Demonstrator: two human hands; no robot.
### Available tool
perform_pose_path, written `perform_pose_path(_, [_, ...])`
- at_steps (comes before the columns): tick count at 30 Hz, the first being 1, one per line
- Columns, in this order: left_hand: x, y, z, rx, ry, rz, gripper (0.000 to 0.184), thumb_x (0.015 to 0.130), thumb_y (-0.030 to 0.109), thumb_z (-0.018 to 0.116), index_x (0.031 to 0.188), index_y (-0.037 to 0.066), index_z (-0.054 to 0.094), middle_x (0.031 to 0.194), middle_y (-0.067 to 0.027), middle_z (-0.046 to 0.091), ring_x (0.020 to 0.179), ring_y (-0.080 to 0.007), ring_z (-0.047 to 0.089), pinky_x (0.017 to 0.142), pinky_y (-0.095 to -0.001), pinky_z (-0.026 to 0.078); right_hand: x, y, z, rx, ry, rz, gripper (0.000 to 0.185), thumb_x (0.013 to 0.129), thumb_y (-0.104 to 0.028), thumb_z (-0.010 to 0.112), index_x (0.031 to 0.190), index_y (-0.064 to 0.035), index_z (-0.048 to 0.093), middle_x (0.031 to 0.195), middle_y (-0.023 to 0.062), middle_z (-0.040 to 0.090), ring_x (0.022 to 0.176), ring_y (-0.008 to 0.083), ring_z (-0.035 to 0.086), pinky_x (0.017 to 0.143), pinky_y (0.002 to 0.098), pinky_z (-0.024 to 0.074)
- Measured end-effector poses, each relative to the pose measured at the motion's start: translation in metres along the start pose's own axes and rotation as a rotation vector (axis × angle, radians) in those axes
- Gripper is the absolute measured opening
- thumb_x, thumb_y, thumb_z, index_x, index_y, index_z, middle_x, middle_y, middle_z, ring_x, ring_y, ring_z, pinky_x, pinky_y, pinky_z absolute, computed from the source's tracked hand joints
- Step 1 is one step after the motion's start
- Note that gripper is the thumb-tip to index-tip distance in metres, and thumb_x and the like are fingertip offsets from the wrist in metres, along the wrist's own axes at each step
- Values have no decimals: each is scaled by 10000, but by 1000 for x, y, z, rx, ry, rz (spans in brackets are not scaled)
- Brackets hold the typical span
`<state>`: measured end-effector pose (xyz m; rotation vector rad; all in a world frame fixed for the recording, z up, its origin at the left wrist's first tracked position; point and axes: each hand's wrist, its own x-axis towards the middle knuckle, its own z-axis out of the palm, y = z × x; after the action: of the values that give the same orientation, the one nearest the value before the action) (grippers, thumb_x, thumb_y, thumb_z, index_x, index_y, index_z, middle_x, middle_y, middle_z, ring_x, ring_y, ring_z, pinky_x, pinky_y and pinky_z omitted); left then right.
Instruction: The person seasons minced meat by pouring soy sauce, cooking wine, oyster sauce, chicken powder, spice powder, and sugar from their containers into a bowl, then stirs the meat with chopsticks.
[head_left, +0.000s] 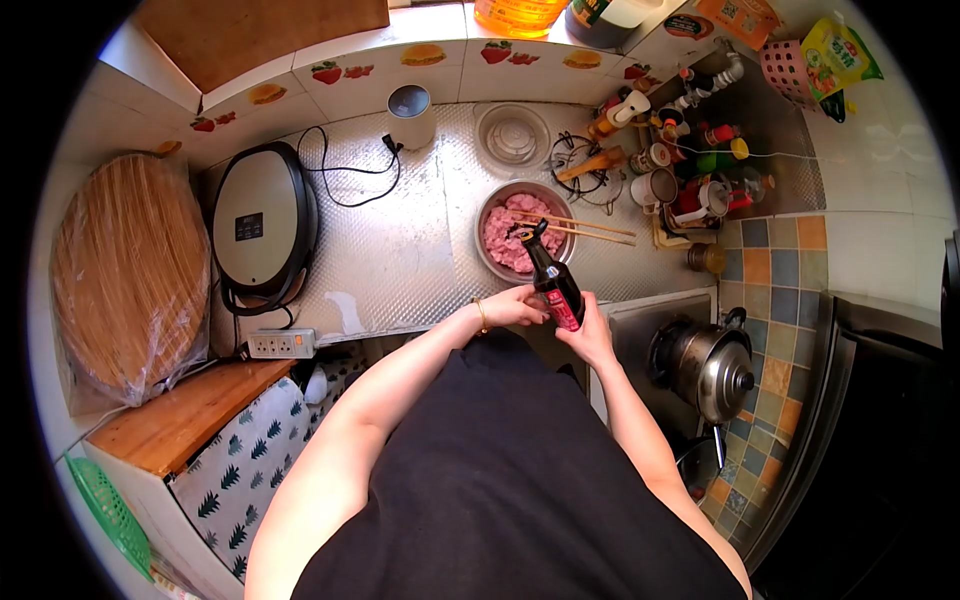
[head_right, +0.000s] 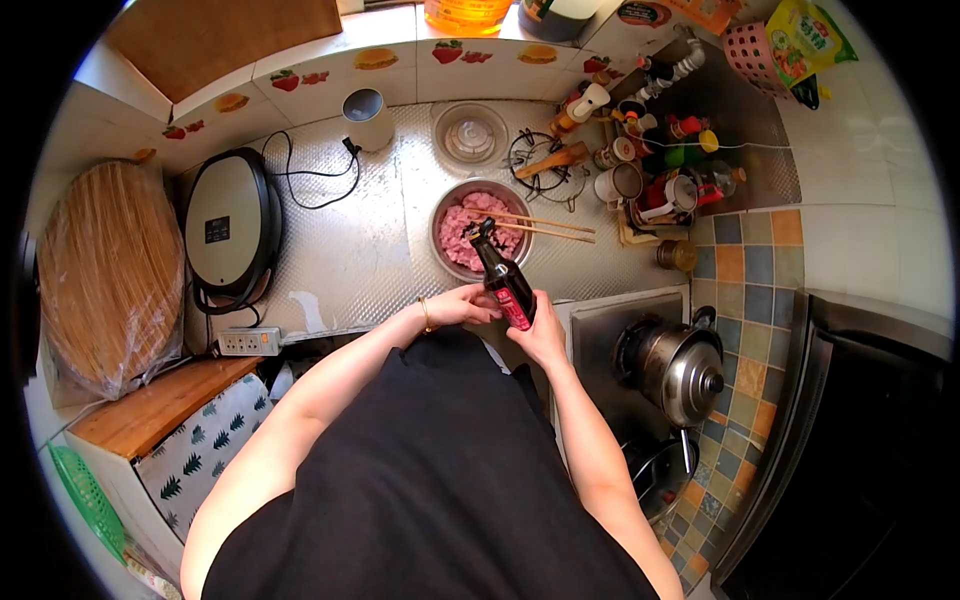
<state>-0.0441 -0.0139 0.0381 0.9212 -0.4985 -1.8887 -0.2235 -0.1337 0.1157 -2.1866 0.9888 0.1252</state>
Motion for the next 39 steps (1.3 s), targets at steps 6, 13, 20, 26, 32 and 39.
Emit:
perform_pose_path(6, [-2, -5, 4, 60, -33, -46, 674, 905, 27, 593, 1501, 140, 299, 1375, -62, 541, 1161, -98, 542, 904, -245, 464, -12, -1, 2, 44, 5, 13, 727, 611, -161, 776, 1243, -44, 437, 1122, 203, 603, 1057, 394, 600, 871, 447, 491])
perform_pose_path(13, [-3, 1, 19, 90, -49, -101, 668, 906, 46, 587, 1497, 140, 287, 1386, -92, 536, 1184, -124, 541, 916, -262, 458, -26, 12, 4, 46, 14, 50, 770, 627, -183, 784, 1293, -70, 413, 1109, 211, 628, 1062, 393, 615, 886, 443, 494])
perform_pose_path(20, [10, -5, 22, 80, -90, -120, 644, 906, 32, 577, 1482, 137, 309, 1374, -95, 546, 1191, -128, 549, 866, -231, 464, -35, 17, 2, 53, 29, 124, 734, 618, -176, 782, 1234, -27, 413, 1124, 223, 600, 1060, 407, 597, 879, 448, 487])
perform_pose_path(26, [20, -1, 24, 88, -102, -117, 630, 909, 36, 582, 1475, 134, 323, 1332, -80, 573, 1071, -75, 569, 820, -210, 464, -35, 19, -5, 49, 72, 127, 725, 623, -185, 776, 1245, -51, 429, 1096, 216, 617, 1043, 402, 610, 867, 452, 492])
perform_pose_path(32, [29, 3, 20, 87, -113, -73, 639, 904, 51, 599, 1476, 132, 324, 1332, -79, 570, 1075, -81, 564, 837, -227, 469, -25, 28, -5, 21, 102, 139, 692, 626, -188, 762, 1232, -65, 452, 1046, 195, 642, 1003, 386, 633, 851, 438, 498])
perform_pose_path(39, [23, 21, 12, 114, -76, -25, 666, 899, 54, 600, 1494, 144, 314, 1356, -79, 550, 1195, -133, 534, 897, -275, 466, -4, 21, -10, -2, 80, 95, 732, 627, -193, 760, 1264, -68, 423, 1040, 205, 639, 1005, 401, 628, 857, 446, 496])
